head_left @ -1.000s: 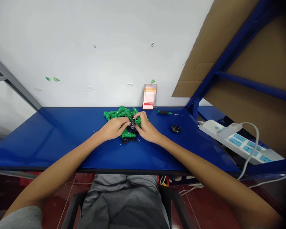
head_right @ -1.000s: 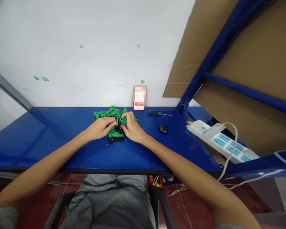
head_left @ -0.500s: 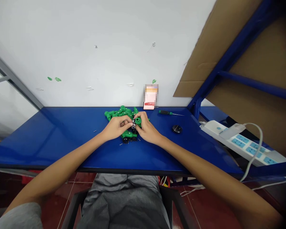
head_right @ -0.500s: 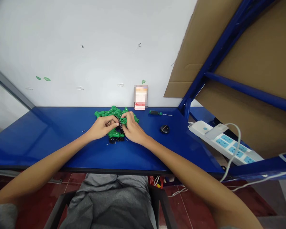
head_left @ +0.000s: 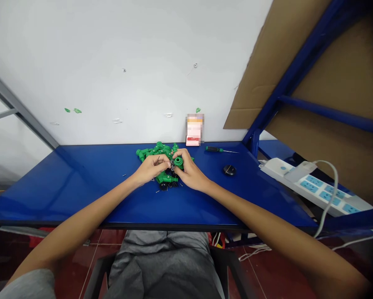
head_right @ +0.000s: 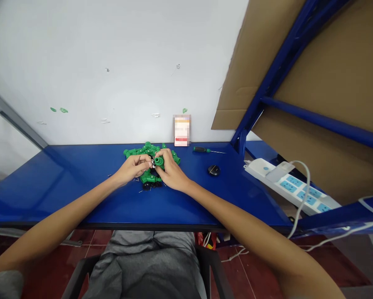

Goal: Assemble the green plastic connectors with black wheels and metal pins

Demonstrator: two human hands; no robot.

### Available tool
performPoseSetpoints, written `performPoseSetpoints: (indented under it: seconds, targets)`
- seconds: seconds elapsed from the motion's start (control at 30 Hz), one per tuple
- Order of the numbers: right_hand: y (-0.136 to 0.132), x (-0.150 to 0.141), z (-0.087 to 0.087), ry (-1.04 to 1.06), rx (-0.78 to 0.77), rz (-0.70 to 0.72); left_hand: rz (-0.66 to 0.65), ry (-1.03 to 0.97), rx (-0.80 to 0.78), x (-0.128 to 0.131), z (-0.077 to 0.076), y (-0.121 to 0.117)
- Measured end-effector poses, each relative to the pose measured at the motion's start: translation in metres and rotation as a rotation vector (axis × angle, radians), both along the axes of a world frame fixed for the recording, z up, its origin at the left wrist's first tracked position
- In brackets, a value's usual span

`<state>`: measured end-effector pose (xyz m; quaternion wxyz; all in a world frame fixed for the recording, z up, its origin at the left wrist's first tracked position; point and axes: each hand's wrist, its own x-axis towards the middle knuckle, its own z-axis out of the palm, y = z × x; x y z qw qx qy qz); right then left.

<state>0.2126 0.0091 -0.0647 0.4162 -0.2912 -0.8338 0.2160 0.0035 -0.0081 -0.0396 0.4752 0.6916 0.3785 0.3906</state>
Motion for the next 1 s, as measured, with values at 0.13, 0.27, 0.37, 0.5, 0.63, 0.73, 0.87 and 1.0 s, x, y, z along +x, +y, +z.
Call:
performPoseSetpoints:
  seconds: [0.13, 0.27, 0.37, 0.5, 0.63, 0.73, 0.87, 1.0]
  targets:
    - [0.0, -0.001, -0.003, -0.02, 0.002, -0.032, 0.053, 0.034, 0.027, 0.002, -0.001, 0.0]
    - [-0.001, -0.001, -0.004, -0.04, 0.012, -0.052, 0.058, 0.066, -0.005, 0.004, -0.001, -0.002]
    - [-0.001, -0.002, -0.006, -0.041, 0.008, -0.063, 0.063, 0.042, -0.053, 0.005, 0.002, -0.003]
    - [0.0, -0.005, -0.01, -0.013, -0.019, -0.083, 0.081, -0.066, -0.182, 0.007, 0.006, -0.006]
    - [-0.002, -0.006, -0.011, -0.024, -0.001, -0.082, 0.093, -0.104, -0.275, 0.009, 0.003, -0.006]
    - [-0.005, -0.006, -0.009, -0.032, 0.031, -0.091, 0.112, -0.082, -0.277, 0.01, -0.002, -0.004]
    - [-0.005, -0.007, -0.008, -0.012, 0.047, -0.111, 0.109, -0.052, -0.24, 0.01, -0.003, -0.004]
    - [-0.002, -0.006, -0.01, 0.009, 0.045, -0.129, 0.097, -0.009, -0.182, 0.008, 0.002, -0.003]
